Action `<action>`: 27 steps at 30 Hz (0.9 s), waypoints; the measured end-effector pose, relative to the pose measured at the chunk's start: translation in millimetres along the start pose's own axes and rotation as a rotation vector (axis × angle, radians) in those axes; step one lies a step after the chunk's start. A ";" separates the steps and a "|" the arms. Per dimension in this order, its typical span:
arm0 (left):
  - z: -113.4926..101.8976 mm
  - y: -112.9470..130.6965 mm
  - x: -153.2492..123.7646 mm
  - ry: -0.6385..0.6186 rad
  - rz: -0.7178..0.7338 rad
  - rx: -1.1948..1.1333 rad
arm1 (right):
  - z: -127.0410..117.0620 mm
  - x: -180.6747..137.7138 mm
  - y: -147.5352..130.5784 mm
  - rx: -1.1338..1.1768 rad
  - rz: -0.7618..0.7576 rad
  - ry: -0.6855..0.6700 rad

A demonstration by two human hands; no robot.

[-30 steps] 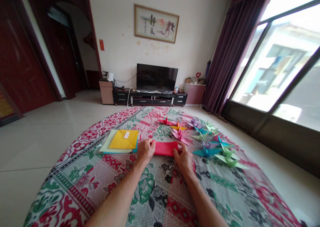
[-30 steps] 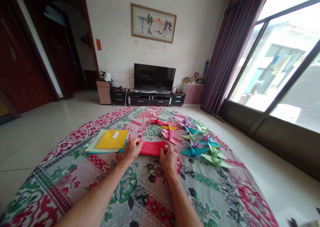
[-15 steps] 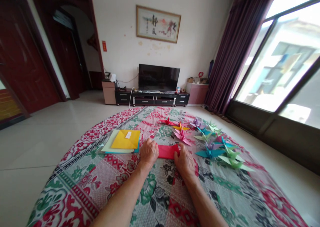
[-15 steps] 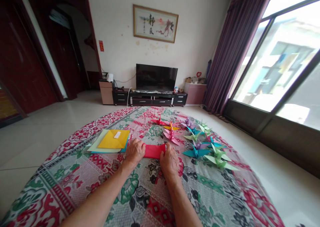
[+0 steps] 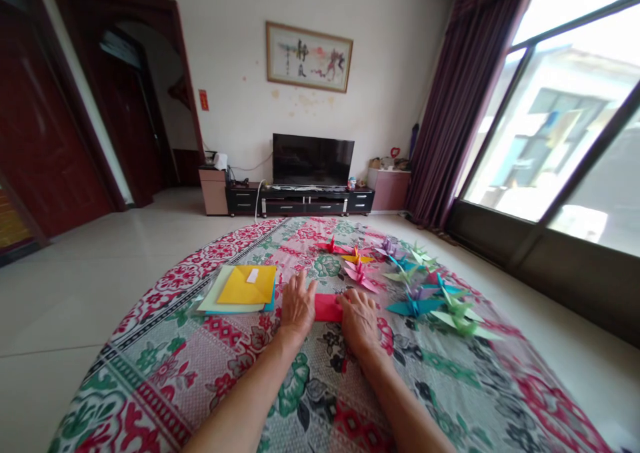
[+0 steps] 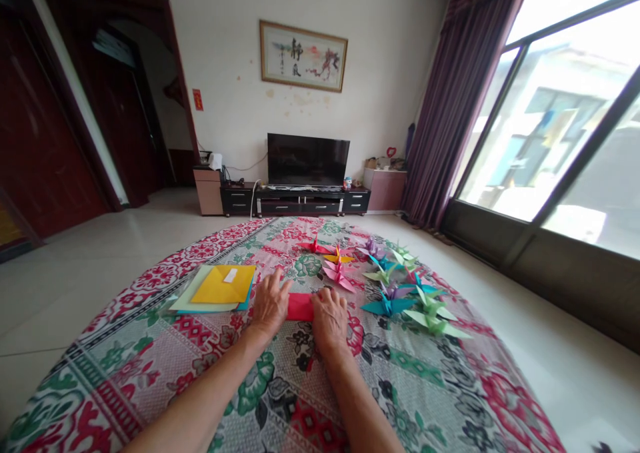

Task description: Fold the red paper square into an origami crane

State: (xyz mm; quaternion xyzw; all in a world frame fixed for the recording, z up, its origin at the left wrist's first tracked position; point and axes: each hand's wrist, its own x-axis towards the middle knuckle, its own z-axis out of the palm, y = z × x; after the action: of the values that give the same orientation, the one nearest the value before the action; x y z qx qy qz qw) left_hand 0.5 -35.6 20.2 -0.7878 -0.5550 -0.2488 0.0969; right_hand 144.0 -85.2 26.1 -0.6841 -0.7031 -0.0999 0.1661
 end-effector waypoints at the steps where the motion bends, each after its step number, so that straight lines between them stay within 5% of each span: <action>1: -0.4 1.1 1.2 -0.032 0.029 0.008 | -0.1 0.9 -0.2 -0.004 -0.014 -0.027; 9: 2.1 8.3 4.3 -0.245 0.073 0.019 | 3.8 -2.0 -1.4 0.089 0.067 -0.029; 19: -4.6 13.5 -21.4 -0.123 0.007 -0.038 | 4.0 -12.3 -11.1 0.120 0.173 0.056; 27: -6.9 11.4 -24.3 -0.139 0.000 -0.053 | -1.0 -16.9 -12.1 0.060 0.180 0.020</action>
State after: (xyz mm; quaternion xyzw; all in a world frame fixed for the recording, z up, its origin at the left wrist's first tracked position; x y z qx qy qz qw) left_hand 2.7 -62.9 15.4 -0.8056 -0.5535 -0.2080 0.0372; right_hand 132.2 -101.8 21.8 -0.7383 -0.6396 -0.0702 0.2021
